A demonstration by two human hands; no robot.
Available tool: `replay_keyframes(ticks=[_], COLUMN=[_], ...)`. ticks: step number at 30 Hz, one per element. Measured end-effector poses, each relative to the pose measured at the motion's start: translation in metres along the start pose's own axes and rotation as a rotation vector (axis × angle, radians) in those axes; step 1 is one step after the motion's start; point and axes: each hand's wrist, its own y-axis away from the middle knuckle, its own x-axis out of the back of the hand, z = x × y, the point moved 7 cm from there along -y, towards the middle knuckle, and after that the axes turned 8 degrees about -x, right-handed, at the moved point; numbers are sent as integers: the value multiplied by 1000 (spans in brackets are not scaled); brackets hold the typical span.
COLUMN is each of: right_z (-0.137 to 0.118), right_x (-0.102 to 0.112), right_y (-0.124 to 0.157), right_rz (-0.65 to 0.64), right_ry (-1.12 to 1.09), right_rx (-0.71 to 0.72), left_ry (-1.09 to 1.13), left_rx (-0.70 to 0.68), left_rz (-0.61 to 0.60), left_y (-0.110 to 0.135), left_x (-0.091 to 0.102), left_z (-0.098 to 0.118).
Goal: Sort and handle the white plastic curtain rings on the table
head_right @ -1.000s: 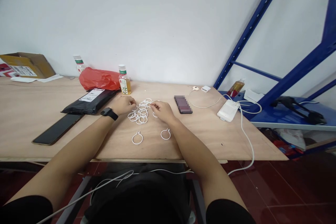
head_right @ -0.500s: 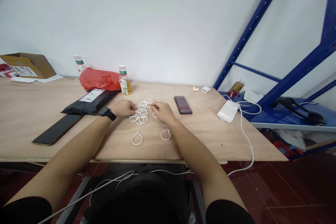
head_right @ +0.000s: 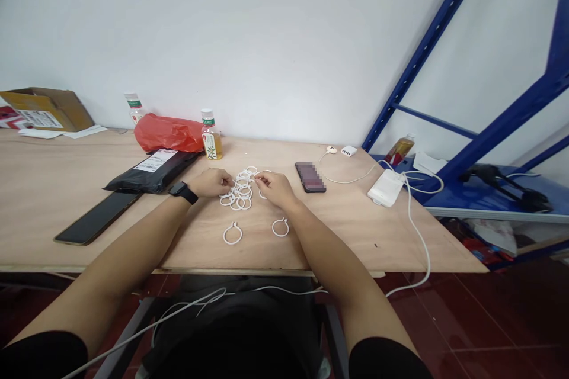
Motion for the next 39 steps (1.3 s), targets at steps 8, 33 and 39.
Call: replay_keyframes(ticks=[8, 33, 39], right_z=[0, -4, -7], right_x=[0, -6, -7], right_y=[1, 1, 1], right_rz=[1, -77, -80], right_ry=[-6, -57, -120], right_rx=[3, -6, 3], left_ry=[-194, 201, 287], left_rx=[46, -263, -372], left_rz=[66, 332, 404], left_y=[2, -3, -1], left_x=[5, 17, 16], left_z=[-8, 36, 58])
